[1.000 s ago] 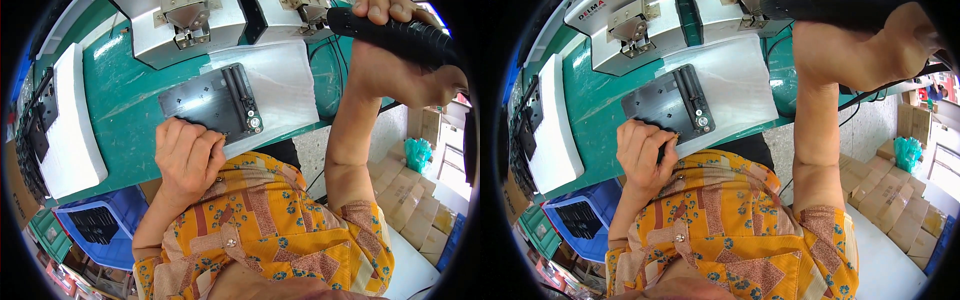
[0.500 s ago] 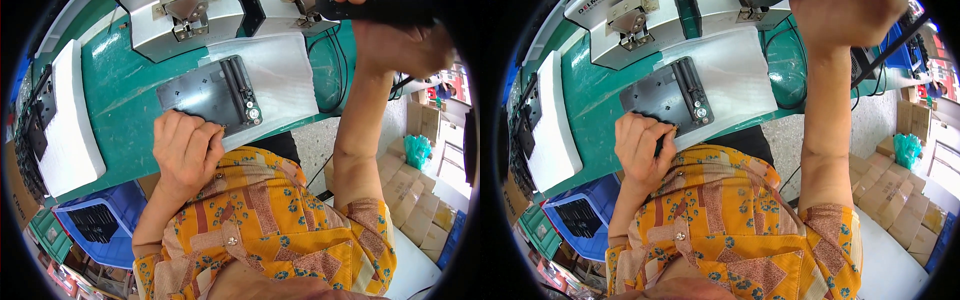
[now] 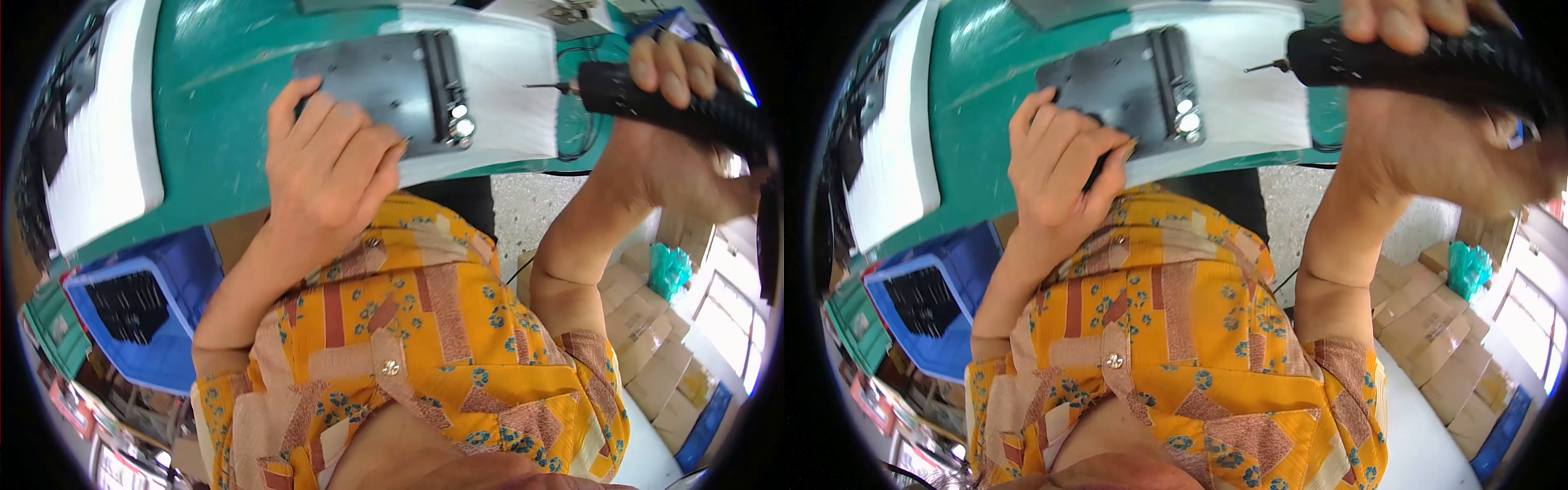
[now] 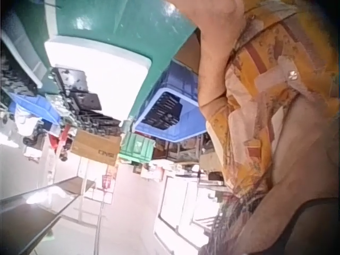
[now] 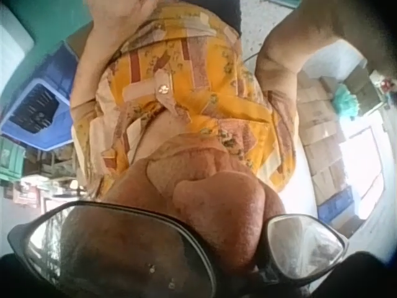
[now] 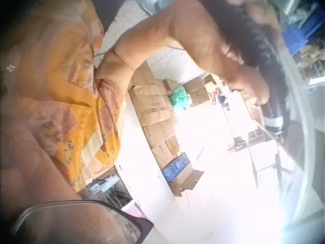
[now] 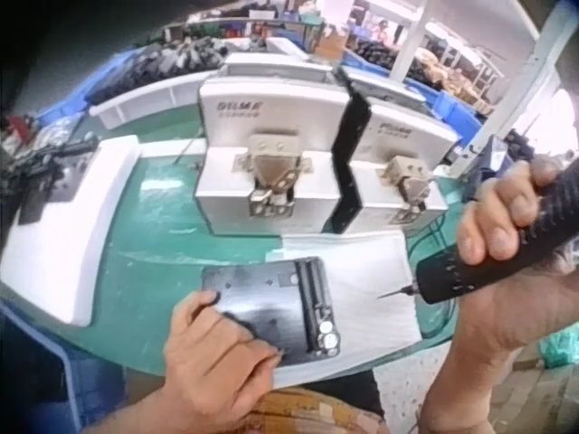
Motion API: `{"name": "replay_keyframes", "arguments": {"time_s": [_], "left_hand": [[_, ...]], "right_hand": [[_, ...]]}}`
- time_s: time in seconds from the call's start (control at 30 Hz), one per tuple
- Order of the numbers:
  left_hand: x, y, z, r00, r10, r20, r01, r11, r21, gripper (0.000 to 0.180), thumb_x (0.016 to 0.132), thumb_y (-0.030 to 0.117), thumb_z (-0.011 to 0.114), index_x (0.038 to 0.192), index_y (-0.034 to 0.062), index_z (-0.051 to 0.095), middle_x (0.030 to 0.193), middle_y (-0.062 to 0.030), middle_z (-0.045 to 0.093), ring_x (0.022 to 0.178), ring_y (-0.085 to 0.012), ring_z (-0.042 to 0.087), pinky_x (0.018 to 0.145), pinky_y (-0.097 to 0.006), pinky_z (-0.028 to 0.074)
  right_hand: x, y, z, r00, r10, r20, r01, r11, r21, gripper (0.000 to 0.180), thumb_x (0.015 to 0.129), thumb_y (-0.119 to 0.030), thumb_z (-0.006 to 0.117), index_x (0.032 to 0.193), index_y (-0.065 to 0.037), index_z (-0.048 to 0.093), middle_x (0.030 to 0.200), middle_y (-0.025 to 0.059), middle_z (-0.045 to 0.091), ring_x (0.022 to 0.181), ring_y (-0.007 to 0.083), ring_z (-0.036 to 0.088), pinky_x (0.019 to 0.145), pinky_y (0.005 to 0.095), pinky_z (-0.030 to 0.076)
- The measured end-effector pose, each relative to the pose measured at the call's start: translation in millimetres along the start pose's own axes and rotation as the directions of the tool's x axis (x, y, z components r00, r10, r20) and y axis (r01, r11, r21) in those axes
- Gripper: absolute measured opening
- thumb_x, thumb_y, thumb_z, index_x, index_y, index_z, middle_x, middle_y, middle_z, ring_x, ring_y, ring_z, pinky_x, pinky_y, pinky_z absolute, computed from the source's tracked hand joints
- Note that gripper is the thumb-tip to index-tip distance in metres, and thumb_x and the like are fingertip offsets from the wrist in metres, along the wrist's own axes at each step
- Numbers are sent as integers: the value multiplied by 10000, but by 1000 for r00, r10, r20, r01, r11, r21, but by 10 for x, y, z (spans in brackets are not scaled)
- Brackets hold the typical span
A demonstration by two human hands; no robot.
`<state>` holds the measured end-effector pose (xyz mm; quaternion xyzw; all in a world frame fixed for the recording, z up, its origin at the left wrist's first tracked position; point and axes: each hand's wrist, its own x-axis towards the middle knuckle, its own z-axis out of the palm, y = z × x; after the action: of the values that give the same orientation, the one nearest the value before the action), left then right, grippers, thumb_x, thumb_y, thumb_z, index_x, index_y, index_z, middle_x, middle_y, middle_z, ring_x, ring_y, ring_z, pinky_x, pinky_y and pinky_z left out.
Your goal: The person assembles or repairs electronic device components by hand, securing screws into a plastic housing with an electric screwdriver.
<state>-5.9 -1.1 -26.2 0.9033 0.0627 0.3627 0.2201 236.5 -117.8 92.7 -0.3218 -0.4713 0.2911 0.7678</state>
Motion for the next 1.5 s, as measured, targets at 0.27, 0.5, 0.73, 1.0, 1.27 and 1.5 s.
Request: {"name": "replay_keyframes", "arguments": {"time_s": [0.27, 0.5, 0.73, 1.0, 1.27, 1.5], "left_hand": [[89, 120, -187, 999, -22, -24, 24, 996, 86, 159, 718, 33, 766, 825, 55, 651, 802, -78, 532, 789, -272, 568, 977, -501, 457], [-24, 152, -231, 1000, -29, 3, 29, 992, 122, 147, 764, 49, 747, 862, 52, 638, 835, -97, 491, 820, -283, 550, 1015, -561, 435], [-17, 172, -222, 1000, -26, 17, 24, 993, 116, 110, 785, 41, 709, 847, 42, 618, 828, -109, 479, 820, -277, 546, 1006, -570, 437], [-3, 196, -168, 1000, 10, 23, -15, 973, 230, 103, 810, 59, 692, 820, 39, 592, 861, -130, 520, 881, -288, 561, 1009, -593, 443], [16, 215, -116, 999, -17, 35, 8, 968, 253, 99, 805, 54, 689, 824, 24, 596, 886, -142, 534, 906, -292, 565, 1007, -610, 456], [25, 203, -62, 1000, -17, 26, 9, 961, 276, 100, 806, 55, 693, 831, 21, 602, 888, -143, 537, 908, -289, 564, 1014, -611, 454]], "right_hand": [[-323, 436, 523, 990, 132, 44, -137, 980, 143, 763, 847, -809, 537, 1097, -92, 614, 871, 59, 598, 721, 169, 617, 677, 341, 513], [-418, 661, 960, 987, 143, 79, -152, 981, 124, 794, 809, -833, 555, 1111, -101, 625, 894, 59, 603, 739, 175, 614, 691, 350, 506], [-458, 488, 804, 986, 132, 105, -141, 987, 76, 827, 771, -856, 573, 1124, -111, 637, 918, 59, 609, 756, 181, 612, 705, 359, 499], [-459, 552, 719, 985, 109, 133, -114, 993, 29, 868, 728, -883, 594, 1139, -121, 650, 945, 58, 615, 775, 188, 609, 721, 369, 491], [-480, 588, 571, 985, 80, 150, -81, 997, -2, 911, 685, -910, 614, 1155, -132, 663, 971, 58, 622, 795, 195, 607, 738, 380, 482], [-498, 552, 400, 982, 61, 176, -58, 998, -22, 950, 647, -934, 632, 1168, -141, 675, 995, 58, 628, 812, 201, 604, 752, 389, 475]]}}
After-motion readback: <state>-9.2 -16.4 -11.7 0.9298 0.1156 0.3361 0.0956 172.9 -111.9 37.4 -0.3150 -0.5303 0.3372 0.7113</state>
